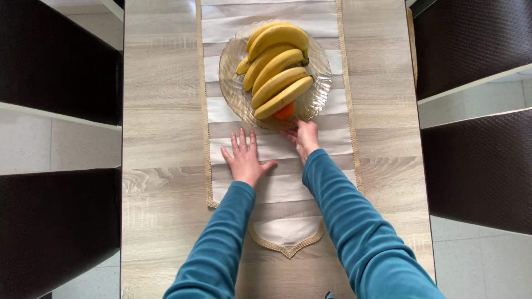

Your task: Cleaning a dining table with a cloth and then setting a table runner and fruit bowl

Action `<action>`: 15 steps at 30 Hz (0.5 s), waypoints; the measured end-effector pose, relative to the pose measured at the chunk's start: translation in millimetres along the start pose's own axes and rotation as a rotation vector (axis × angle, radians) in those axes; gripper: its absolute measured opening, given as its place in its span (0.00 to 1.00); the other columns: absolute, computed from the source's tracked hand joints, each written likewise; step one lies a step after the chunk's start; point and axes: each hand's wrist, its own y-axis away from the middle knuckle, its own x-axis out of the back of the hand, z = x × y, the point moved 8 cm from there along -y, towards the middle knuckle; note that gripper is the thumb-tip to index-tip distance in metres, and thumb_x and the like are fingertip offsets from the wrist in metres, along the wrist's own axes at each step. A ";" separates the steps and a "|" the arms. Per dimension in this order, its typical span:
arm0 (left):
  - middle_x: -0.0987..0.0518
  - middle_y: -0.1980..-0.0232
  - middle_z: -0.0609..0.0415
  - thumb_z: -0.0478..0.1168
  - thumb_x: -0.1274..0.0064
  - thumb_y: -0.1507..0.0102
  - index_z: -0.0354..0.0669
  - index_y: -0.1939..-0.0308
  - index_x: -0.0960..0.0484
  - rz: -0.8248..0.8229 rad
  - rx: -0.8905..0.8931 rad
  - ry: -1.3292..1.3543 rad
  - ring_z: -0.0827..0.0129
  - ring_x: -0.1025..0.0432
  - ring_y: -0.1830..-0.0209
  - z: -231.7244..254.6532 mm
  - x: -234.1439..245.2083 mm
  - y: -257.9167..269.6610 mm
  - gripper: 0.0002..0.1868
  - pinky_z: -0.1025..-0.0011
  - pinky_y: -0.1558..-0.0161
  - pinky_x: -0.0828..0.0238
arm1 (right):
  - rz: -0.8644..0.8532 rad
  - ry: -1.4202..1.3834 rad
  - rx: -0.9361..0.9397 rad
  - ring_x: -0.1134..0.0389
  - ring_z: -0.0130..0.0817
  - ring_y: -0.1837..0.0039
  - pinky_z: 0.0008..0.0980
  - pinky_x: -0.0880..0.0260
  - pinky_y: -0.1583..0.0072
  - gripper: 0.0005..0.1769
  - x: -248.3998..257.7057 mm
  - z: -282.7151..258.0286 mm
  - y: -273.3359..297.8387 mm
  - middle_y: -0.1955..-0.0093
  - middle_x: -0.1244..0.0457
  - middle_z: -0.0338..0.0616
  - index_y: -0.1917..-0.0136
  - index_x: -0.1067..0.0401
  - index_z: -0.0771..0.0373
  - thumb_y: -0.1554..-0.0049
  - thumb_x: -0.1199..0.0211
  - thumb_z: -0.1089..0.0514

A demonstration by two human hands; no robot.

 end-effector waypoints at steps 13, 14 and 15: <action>0.58 0.13 0.51 0.81 0.45 0.51 0.58 0.17 0.53 -0.013 0.000 -0.031 0.52 0.66 0.14 -23.3 -15.3 -3.0 0.67 0.29 0.25 0.71 | -0.063 -0.104 -0.066 0.29 0.72 0.45 0.61 0.22 0.48 0.29 -11.1 38.3 11.9 0.37 0.41 0.80 0.26 0.54 0.70 0.34 0.52 0.56; 0.54 0.14 0.50 0.82 0.46 0.51 0.57 0.18 0.50 0.041 -0.028 -0.037 0.53 0.63 0.14 -26.5 -14.9 0.9 0.66 0.31 0.24 0.70 | -0.109 -0.081 -0.082 0.29 0.72 0.44 0.59 0.22 0.47 0.29 -9.4 46.4 6.5 0.36 0.41 0.80 0.25 0.55 0.71 0.33 0.53 0.54; 0.54 0.14 0.50 0.82 0.46 0.51 0.57 0.18 0.50 0.025 -0.026 -0.037 0.53 0.63 0.14 -30.9 -15.3 13.3 0.66 0.31 0.24 0.70 | -0.100 -0.079 -0.095 0.29 0.72 0.44 0.59 0.22 0.47 0.29 2.1 35.9 24.3 0.36 0.41 0.80 0.25 0.55 0.71 0.33 0.53 0.54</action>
